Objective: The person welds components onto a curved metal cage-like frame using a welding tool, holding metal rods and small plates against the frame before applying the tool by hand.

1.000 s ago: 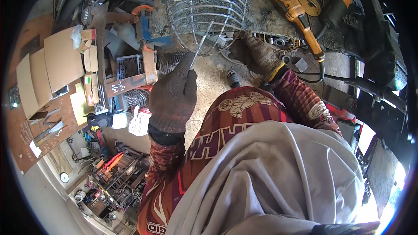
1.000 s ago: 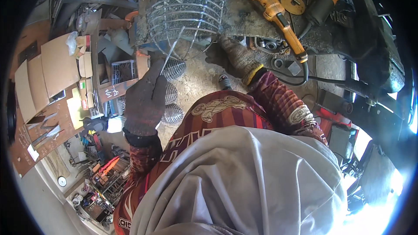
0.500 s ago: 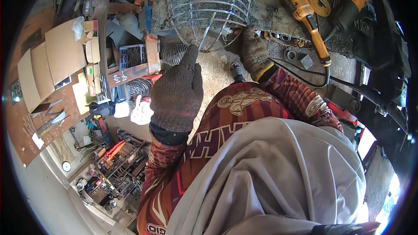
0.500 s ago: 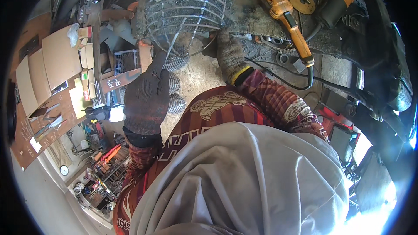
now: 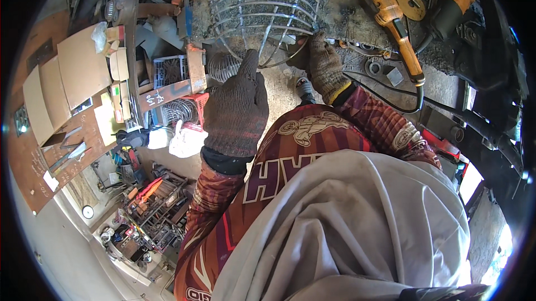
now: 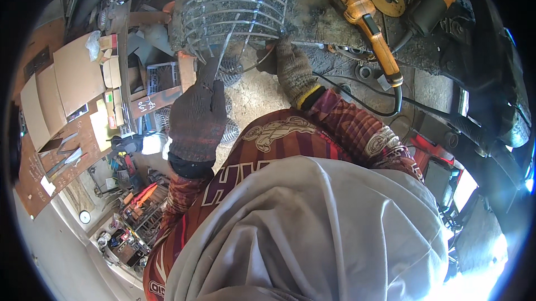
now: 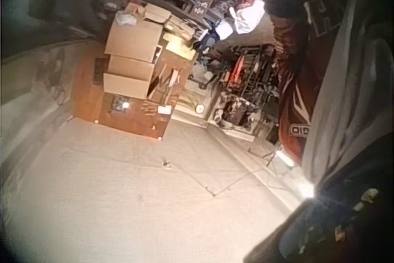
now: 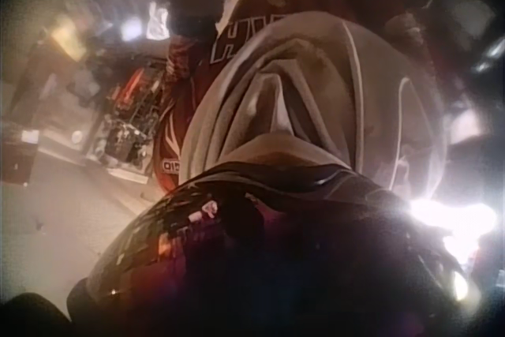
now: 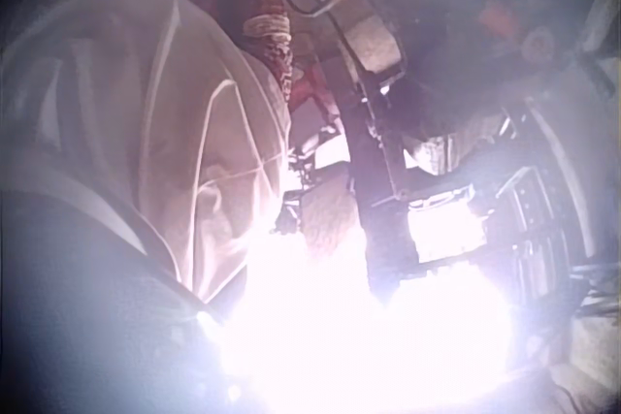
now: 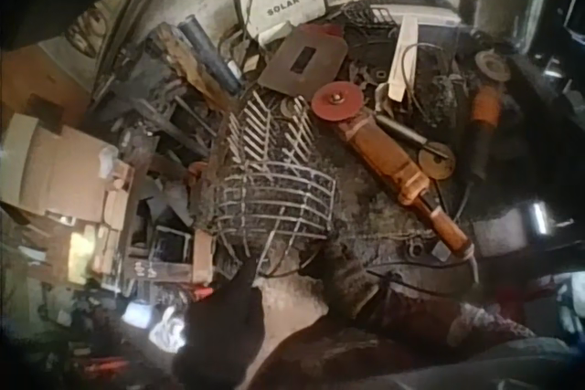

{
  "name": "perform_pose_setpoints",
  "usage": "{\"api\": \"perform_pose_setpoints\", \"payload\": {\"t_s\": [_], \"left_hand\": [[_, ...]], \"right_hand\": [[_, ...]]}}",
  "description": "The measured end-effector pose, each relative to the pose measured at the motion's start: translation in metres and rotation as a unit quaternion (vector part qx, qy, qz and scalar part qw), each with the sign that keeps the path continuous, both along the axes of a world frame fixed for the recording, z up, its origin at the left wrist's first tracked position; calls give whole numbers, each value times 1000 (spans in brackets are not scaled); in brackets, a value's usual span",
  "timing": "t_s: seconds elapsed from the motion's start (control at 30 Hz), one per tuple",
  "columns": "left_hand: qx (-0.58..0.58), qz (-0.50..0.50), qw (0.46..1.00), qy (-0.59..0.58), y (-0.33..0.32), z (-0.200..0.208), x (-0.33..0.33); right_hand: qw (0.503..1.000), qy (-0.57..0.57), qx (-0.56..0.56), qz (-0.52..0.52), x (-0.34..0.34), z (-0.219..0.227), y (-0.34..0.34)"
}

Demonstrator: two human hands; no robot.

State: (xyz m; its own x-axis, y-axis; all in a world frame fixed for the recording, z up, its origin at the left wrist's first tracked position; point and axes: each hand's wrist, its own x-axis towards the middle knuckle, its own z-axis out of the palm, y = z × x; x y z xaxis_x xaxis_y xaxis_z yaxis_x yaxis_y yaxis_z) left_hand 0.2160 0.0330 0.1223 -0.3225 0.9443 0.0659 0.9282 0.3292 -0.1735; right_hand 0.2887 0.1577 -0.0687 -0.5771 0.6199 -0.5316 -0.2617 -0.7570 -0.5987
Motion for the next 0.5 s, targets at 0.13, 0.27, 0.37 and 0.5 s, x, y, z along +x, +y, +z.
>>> {"api": "perform_pose_setpoints", "payload": {"t_s": [0.13,0.27,0.37,0.5], "left_hand": [[11,-68,996,50,-9,10,5],[9,-64,998,23,-11,1,5],[23,-52,998,7,-11,-7,8],[32,-14,999,-19,-5,-4,13]], "right_hand": [[994,-67,39,80,16,29,8],[985,-126,42,112,20,54,16],[982,-129,40,129,22,55,17],[990,-50,51,125,24,33,15]]}}
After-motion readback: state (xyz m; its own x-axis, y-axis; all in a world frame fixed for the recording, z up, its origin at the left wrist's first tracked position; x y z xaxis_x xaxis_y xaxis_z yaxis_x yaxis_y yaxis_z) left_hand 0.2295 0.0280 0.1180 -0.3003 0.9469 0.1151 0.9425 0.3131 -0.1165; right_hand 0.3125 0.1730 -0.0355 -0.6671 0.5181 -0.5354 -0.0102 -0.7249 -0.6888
